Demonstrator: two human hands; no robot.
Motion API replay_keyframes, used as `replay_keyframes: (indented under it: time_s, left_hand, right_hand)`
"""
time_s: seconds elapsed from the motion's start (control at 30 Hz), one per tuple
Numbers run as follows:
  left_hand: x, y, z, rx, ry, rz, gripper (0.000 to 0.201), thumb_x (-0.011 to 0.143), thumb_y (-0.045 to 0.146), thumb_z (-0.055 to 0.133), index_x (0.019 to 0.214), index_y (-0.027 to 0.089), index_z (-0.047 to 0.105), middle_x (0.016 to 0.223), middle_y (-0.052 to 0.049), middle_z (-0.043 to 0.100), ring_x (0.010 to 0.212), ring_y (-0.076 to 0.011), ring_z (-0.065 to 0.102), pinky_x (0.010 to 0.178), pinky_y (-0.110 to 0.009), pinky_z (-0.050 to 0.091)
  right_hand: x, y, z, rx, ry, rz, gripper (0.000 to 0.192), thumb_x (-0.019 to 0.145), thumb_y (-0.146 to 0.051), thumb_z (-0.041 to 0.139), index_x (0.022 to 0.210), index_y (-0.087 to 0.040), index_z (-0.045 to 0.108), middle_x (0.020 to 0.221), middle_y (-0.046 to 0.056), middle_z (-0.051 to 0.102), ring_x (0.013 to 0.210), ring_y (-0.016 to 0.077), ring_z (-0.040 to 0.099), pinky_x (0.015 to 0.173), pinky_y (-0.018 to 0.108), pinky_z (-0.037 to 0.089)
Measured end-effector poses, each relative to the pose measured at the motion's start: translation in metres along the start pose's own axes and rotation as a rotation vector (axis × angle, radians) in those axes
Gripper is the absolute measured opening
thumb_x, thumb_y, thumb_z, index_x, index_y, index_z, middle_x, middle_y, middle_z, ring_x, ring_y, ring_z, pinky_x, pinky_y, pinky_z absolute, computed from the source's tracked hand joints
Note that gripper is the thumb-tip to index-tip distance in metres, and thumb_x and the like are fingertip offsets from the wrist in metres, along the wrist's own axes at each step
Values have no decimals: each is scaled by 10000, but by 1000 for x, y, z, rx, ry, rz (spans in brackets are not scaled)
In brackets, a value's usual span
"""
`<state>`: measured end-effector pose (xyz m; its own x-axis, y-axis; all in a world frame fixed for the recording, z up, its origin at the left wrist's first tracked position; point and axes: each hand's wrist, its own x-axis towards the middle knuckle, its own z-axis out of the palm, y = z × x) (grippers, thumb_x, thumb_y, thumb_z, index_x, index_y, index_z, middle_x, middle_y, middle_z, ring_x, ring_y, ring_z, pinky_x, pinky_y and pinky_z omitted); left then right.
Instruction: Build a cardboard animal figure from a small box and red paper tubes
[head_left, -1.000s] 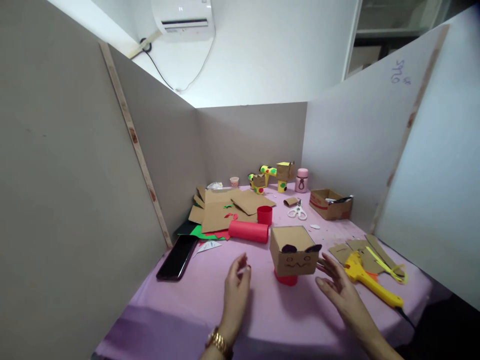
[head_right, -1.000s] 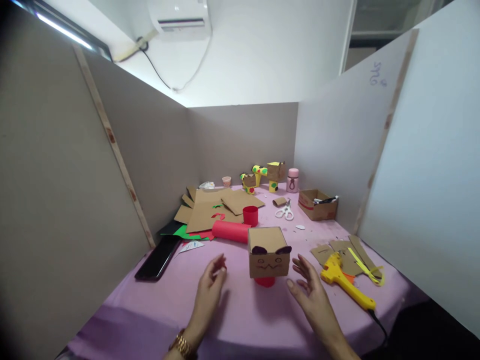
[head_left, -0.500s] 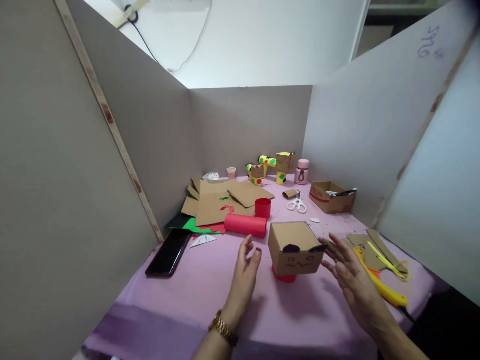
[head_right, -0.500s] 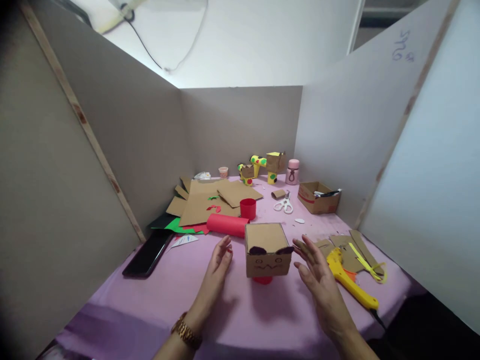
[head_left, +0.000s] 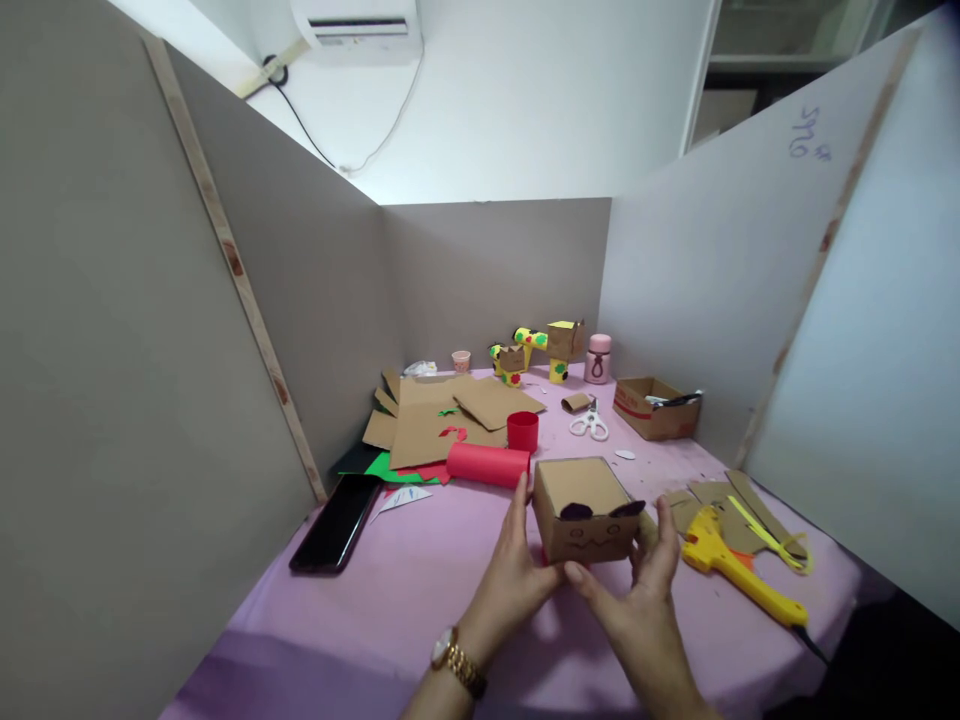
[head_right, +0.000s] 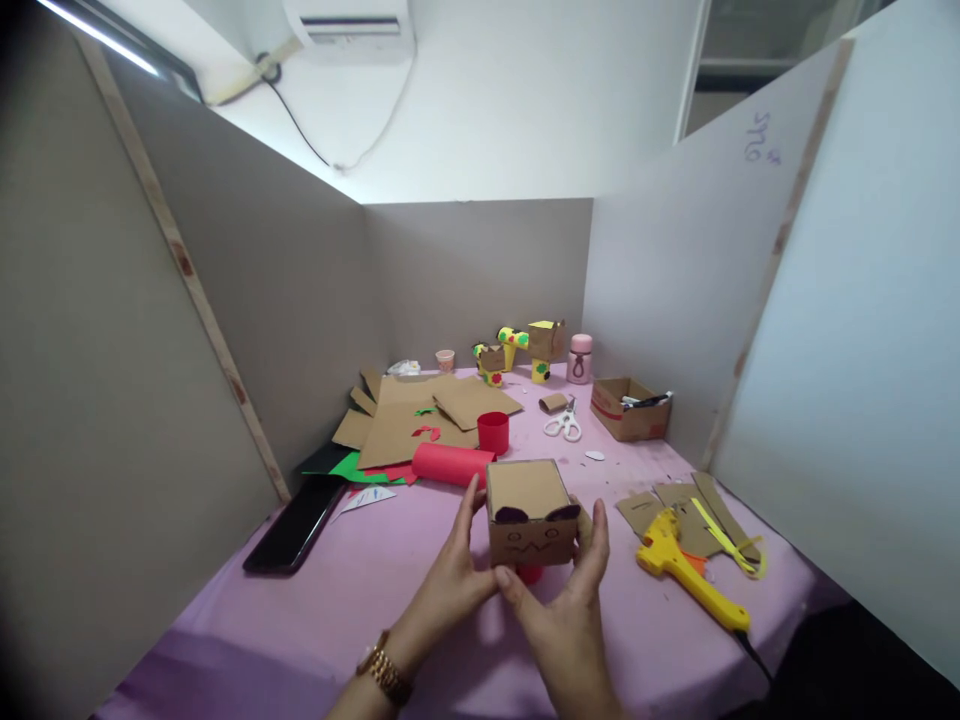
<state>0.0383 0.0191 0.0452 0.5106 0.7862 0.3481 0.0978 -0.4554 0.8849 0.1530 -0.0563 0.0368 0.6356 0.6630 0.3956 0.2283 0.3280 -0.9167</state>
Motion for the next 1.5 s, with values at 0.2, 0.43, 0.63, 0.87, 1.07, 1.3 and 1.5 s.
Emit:
replay_keyframes:
  time_s: [0.2, 0.43, 0.63, 0.87, 1.07, 1.3, 1.5]
  left_hand:
    - [-10, -4, 21, 48, 154, 9, 907, 742, 273, 641, 1448, 251, 72, 1448, -112, 327, 1348, -255, 287, 1117, -419, 229]
    - [-17, -1, 36, 125, 248, 7, 836, 755, 266, 618, 1434, 202, 134, 1518, -103, 212, 1387, -237, 194, 1136, -404, 200]
    - [-19, 1, 40, 156, 248, -9, 715, 807, 274, 525, 1416, 114, 187, 1493, -159, 256, 1378, -239, 222, 1133, -401, 216]
    - [-38, -5, 33, 166, 139, -164, 1066, 672, 352, 697, 1435, 100, -4, 1540, -165, -11, 1419, -246, -5, 1155, -418, 107]
    - [-50, -21, 26, 59, 198, -210, 1057, 696, 324, 682, 1435, 178, -60, 1533, -143, 8, 1410, -247, 84, 1143, -409, 156]
    - [-44, -25, 25, -102, 288, -258, 875, 764, 365, 593, 1426, 139, 67, 1492, -194, 170, 1336, -272, 296, 1084, -401, 281]
    - [-42, -35, 24, -219, 329, -281, 818, 777, 381, 576, 1401, 114, 120, 1459, -226, 229, 1306, -273, 347, 1072, -403, 299]
  right_hand:
    - [2, 2, 11, -52, 48, 20, 1177, 622, -479, 744, 1440, -287, -80, 1525, 125, 28, 1377, 363, 121, 1079, 581, 169]
    - [5, 2, 2, -81, 1, -11, 1189, 614, -457, 760, 1444, -299, -76, 1533, 105, 43, 1382, 342, 120, 1086, 565, 175]
    - [4, 4, 3, -170, 44, -29, 1197, 592, -441, 774, 1449, -284, -47, 1536, 129, 1, 1356, 391, 186, 1039, 596, 259]
    - [17, 4, -2, -187, 63, -52, 1200, 596, -435, 774, 1446, -289, -60, 1535, 137, -3, 1357, 389, 184, 1051, 590, 233]
    - [22, 10, -11, -102, 36, 28, 1222, 566, -439, 801, 1443, -320, -42, 1524, 150, 85, 1307, 401, 303, 1005, 607, 299]
    - [26, 11, -17, -144, -23, -8, 1186, 594, -431, 789, 1447, -312, -26, 1537, 130, 45, 1332, 380, 263, 1029, 585, 278]
    - [25, 12, -19, -159, 2, -32, 1260, 550, -453, 808, 1450, -280, -57, 1527, 167, 72, 1334, 405, 235, 1019, 609, 263]
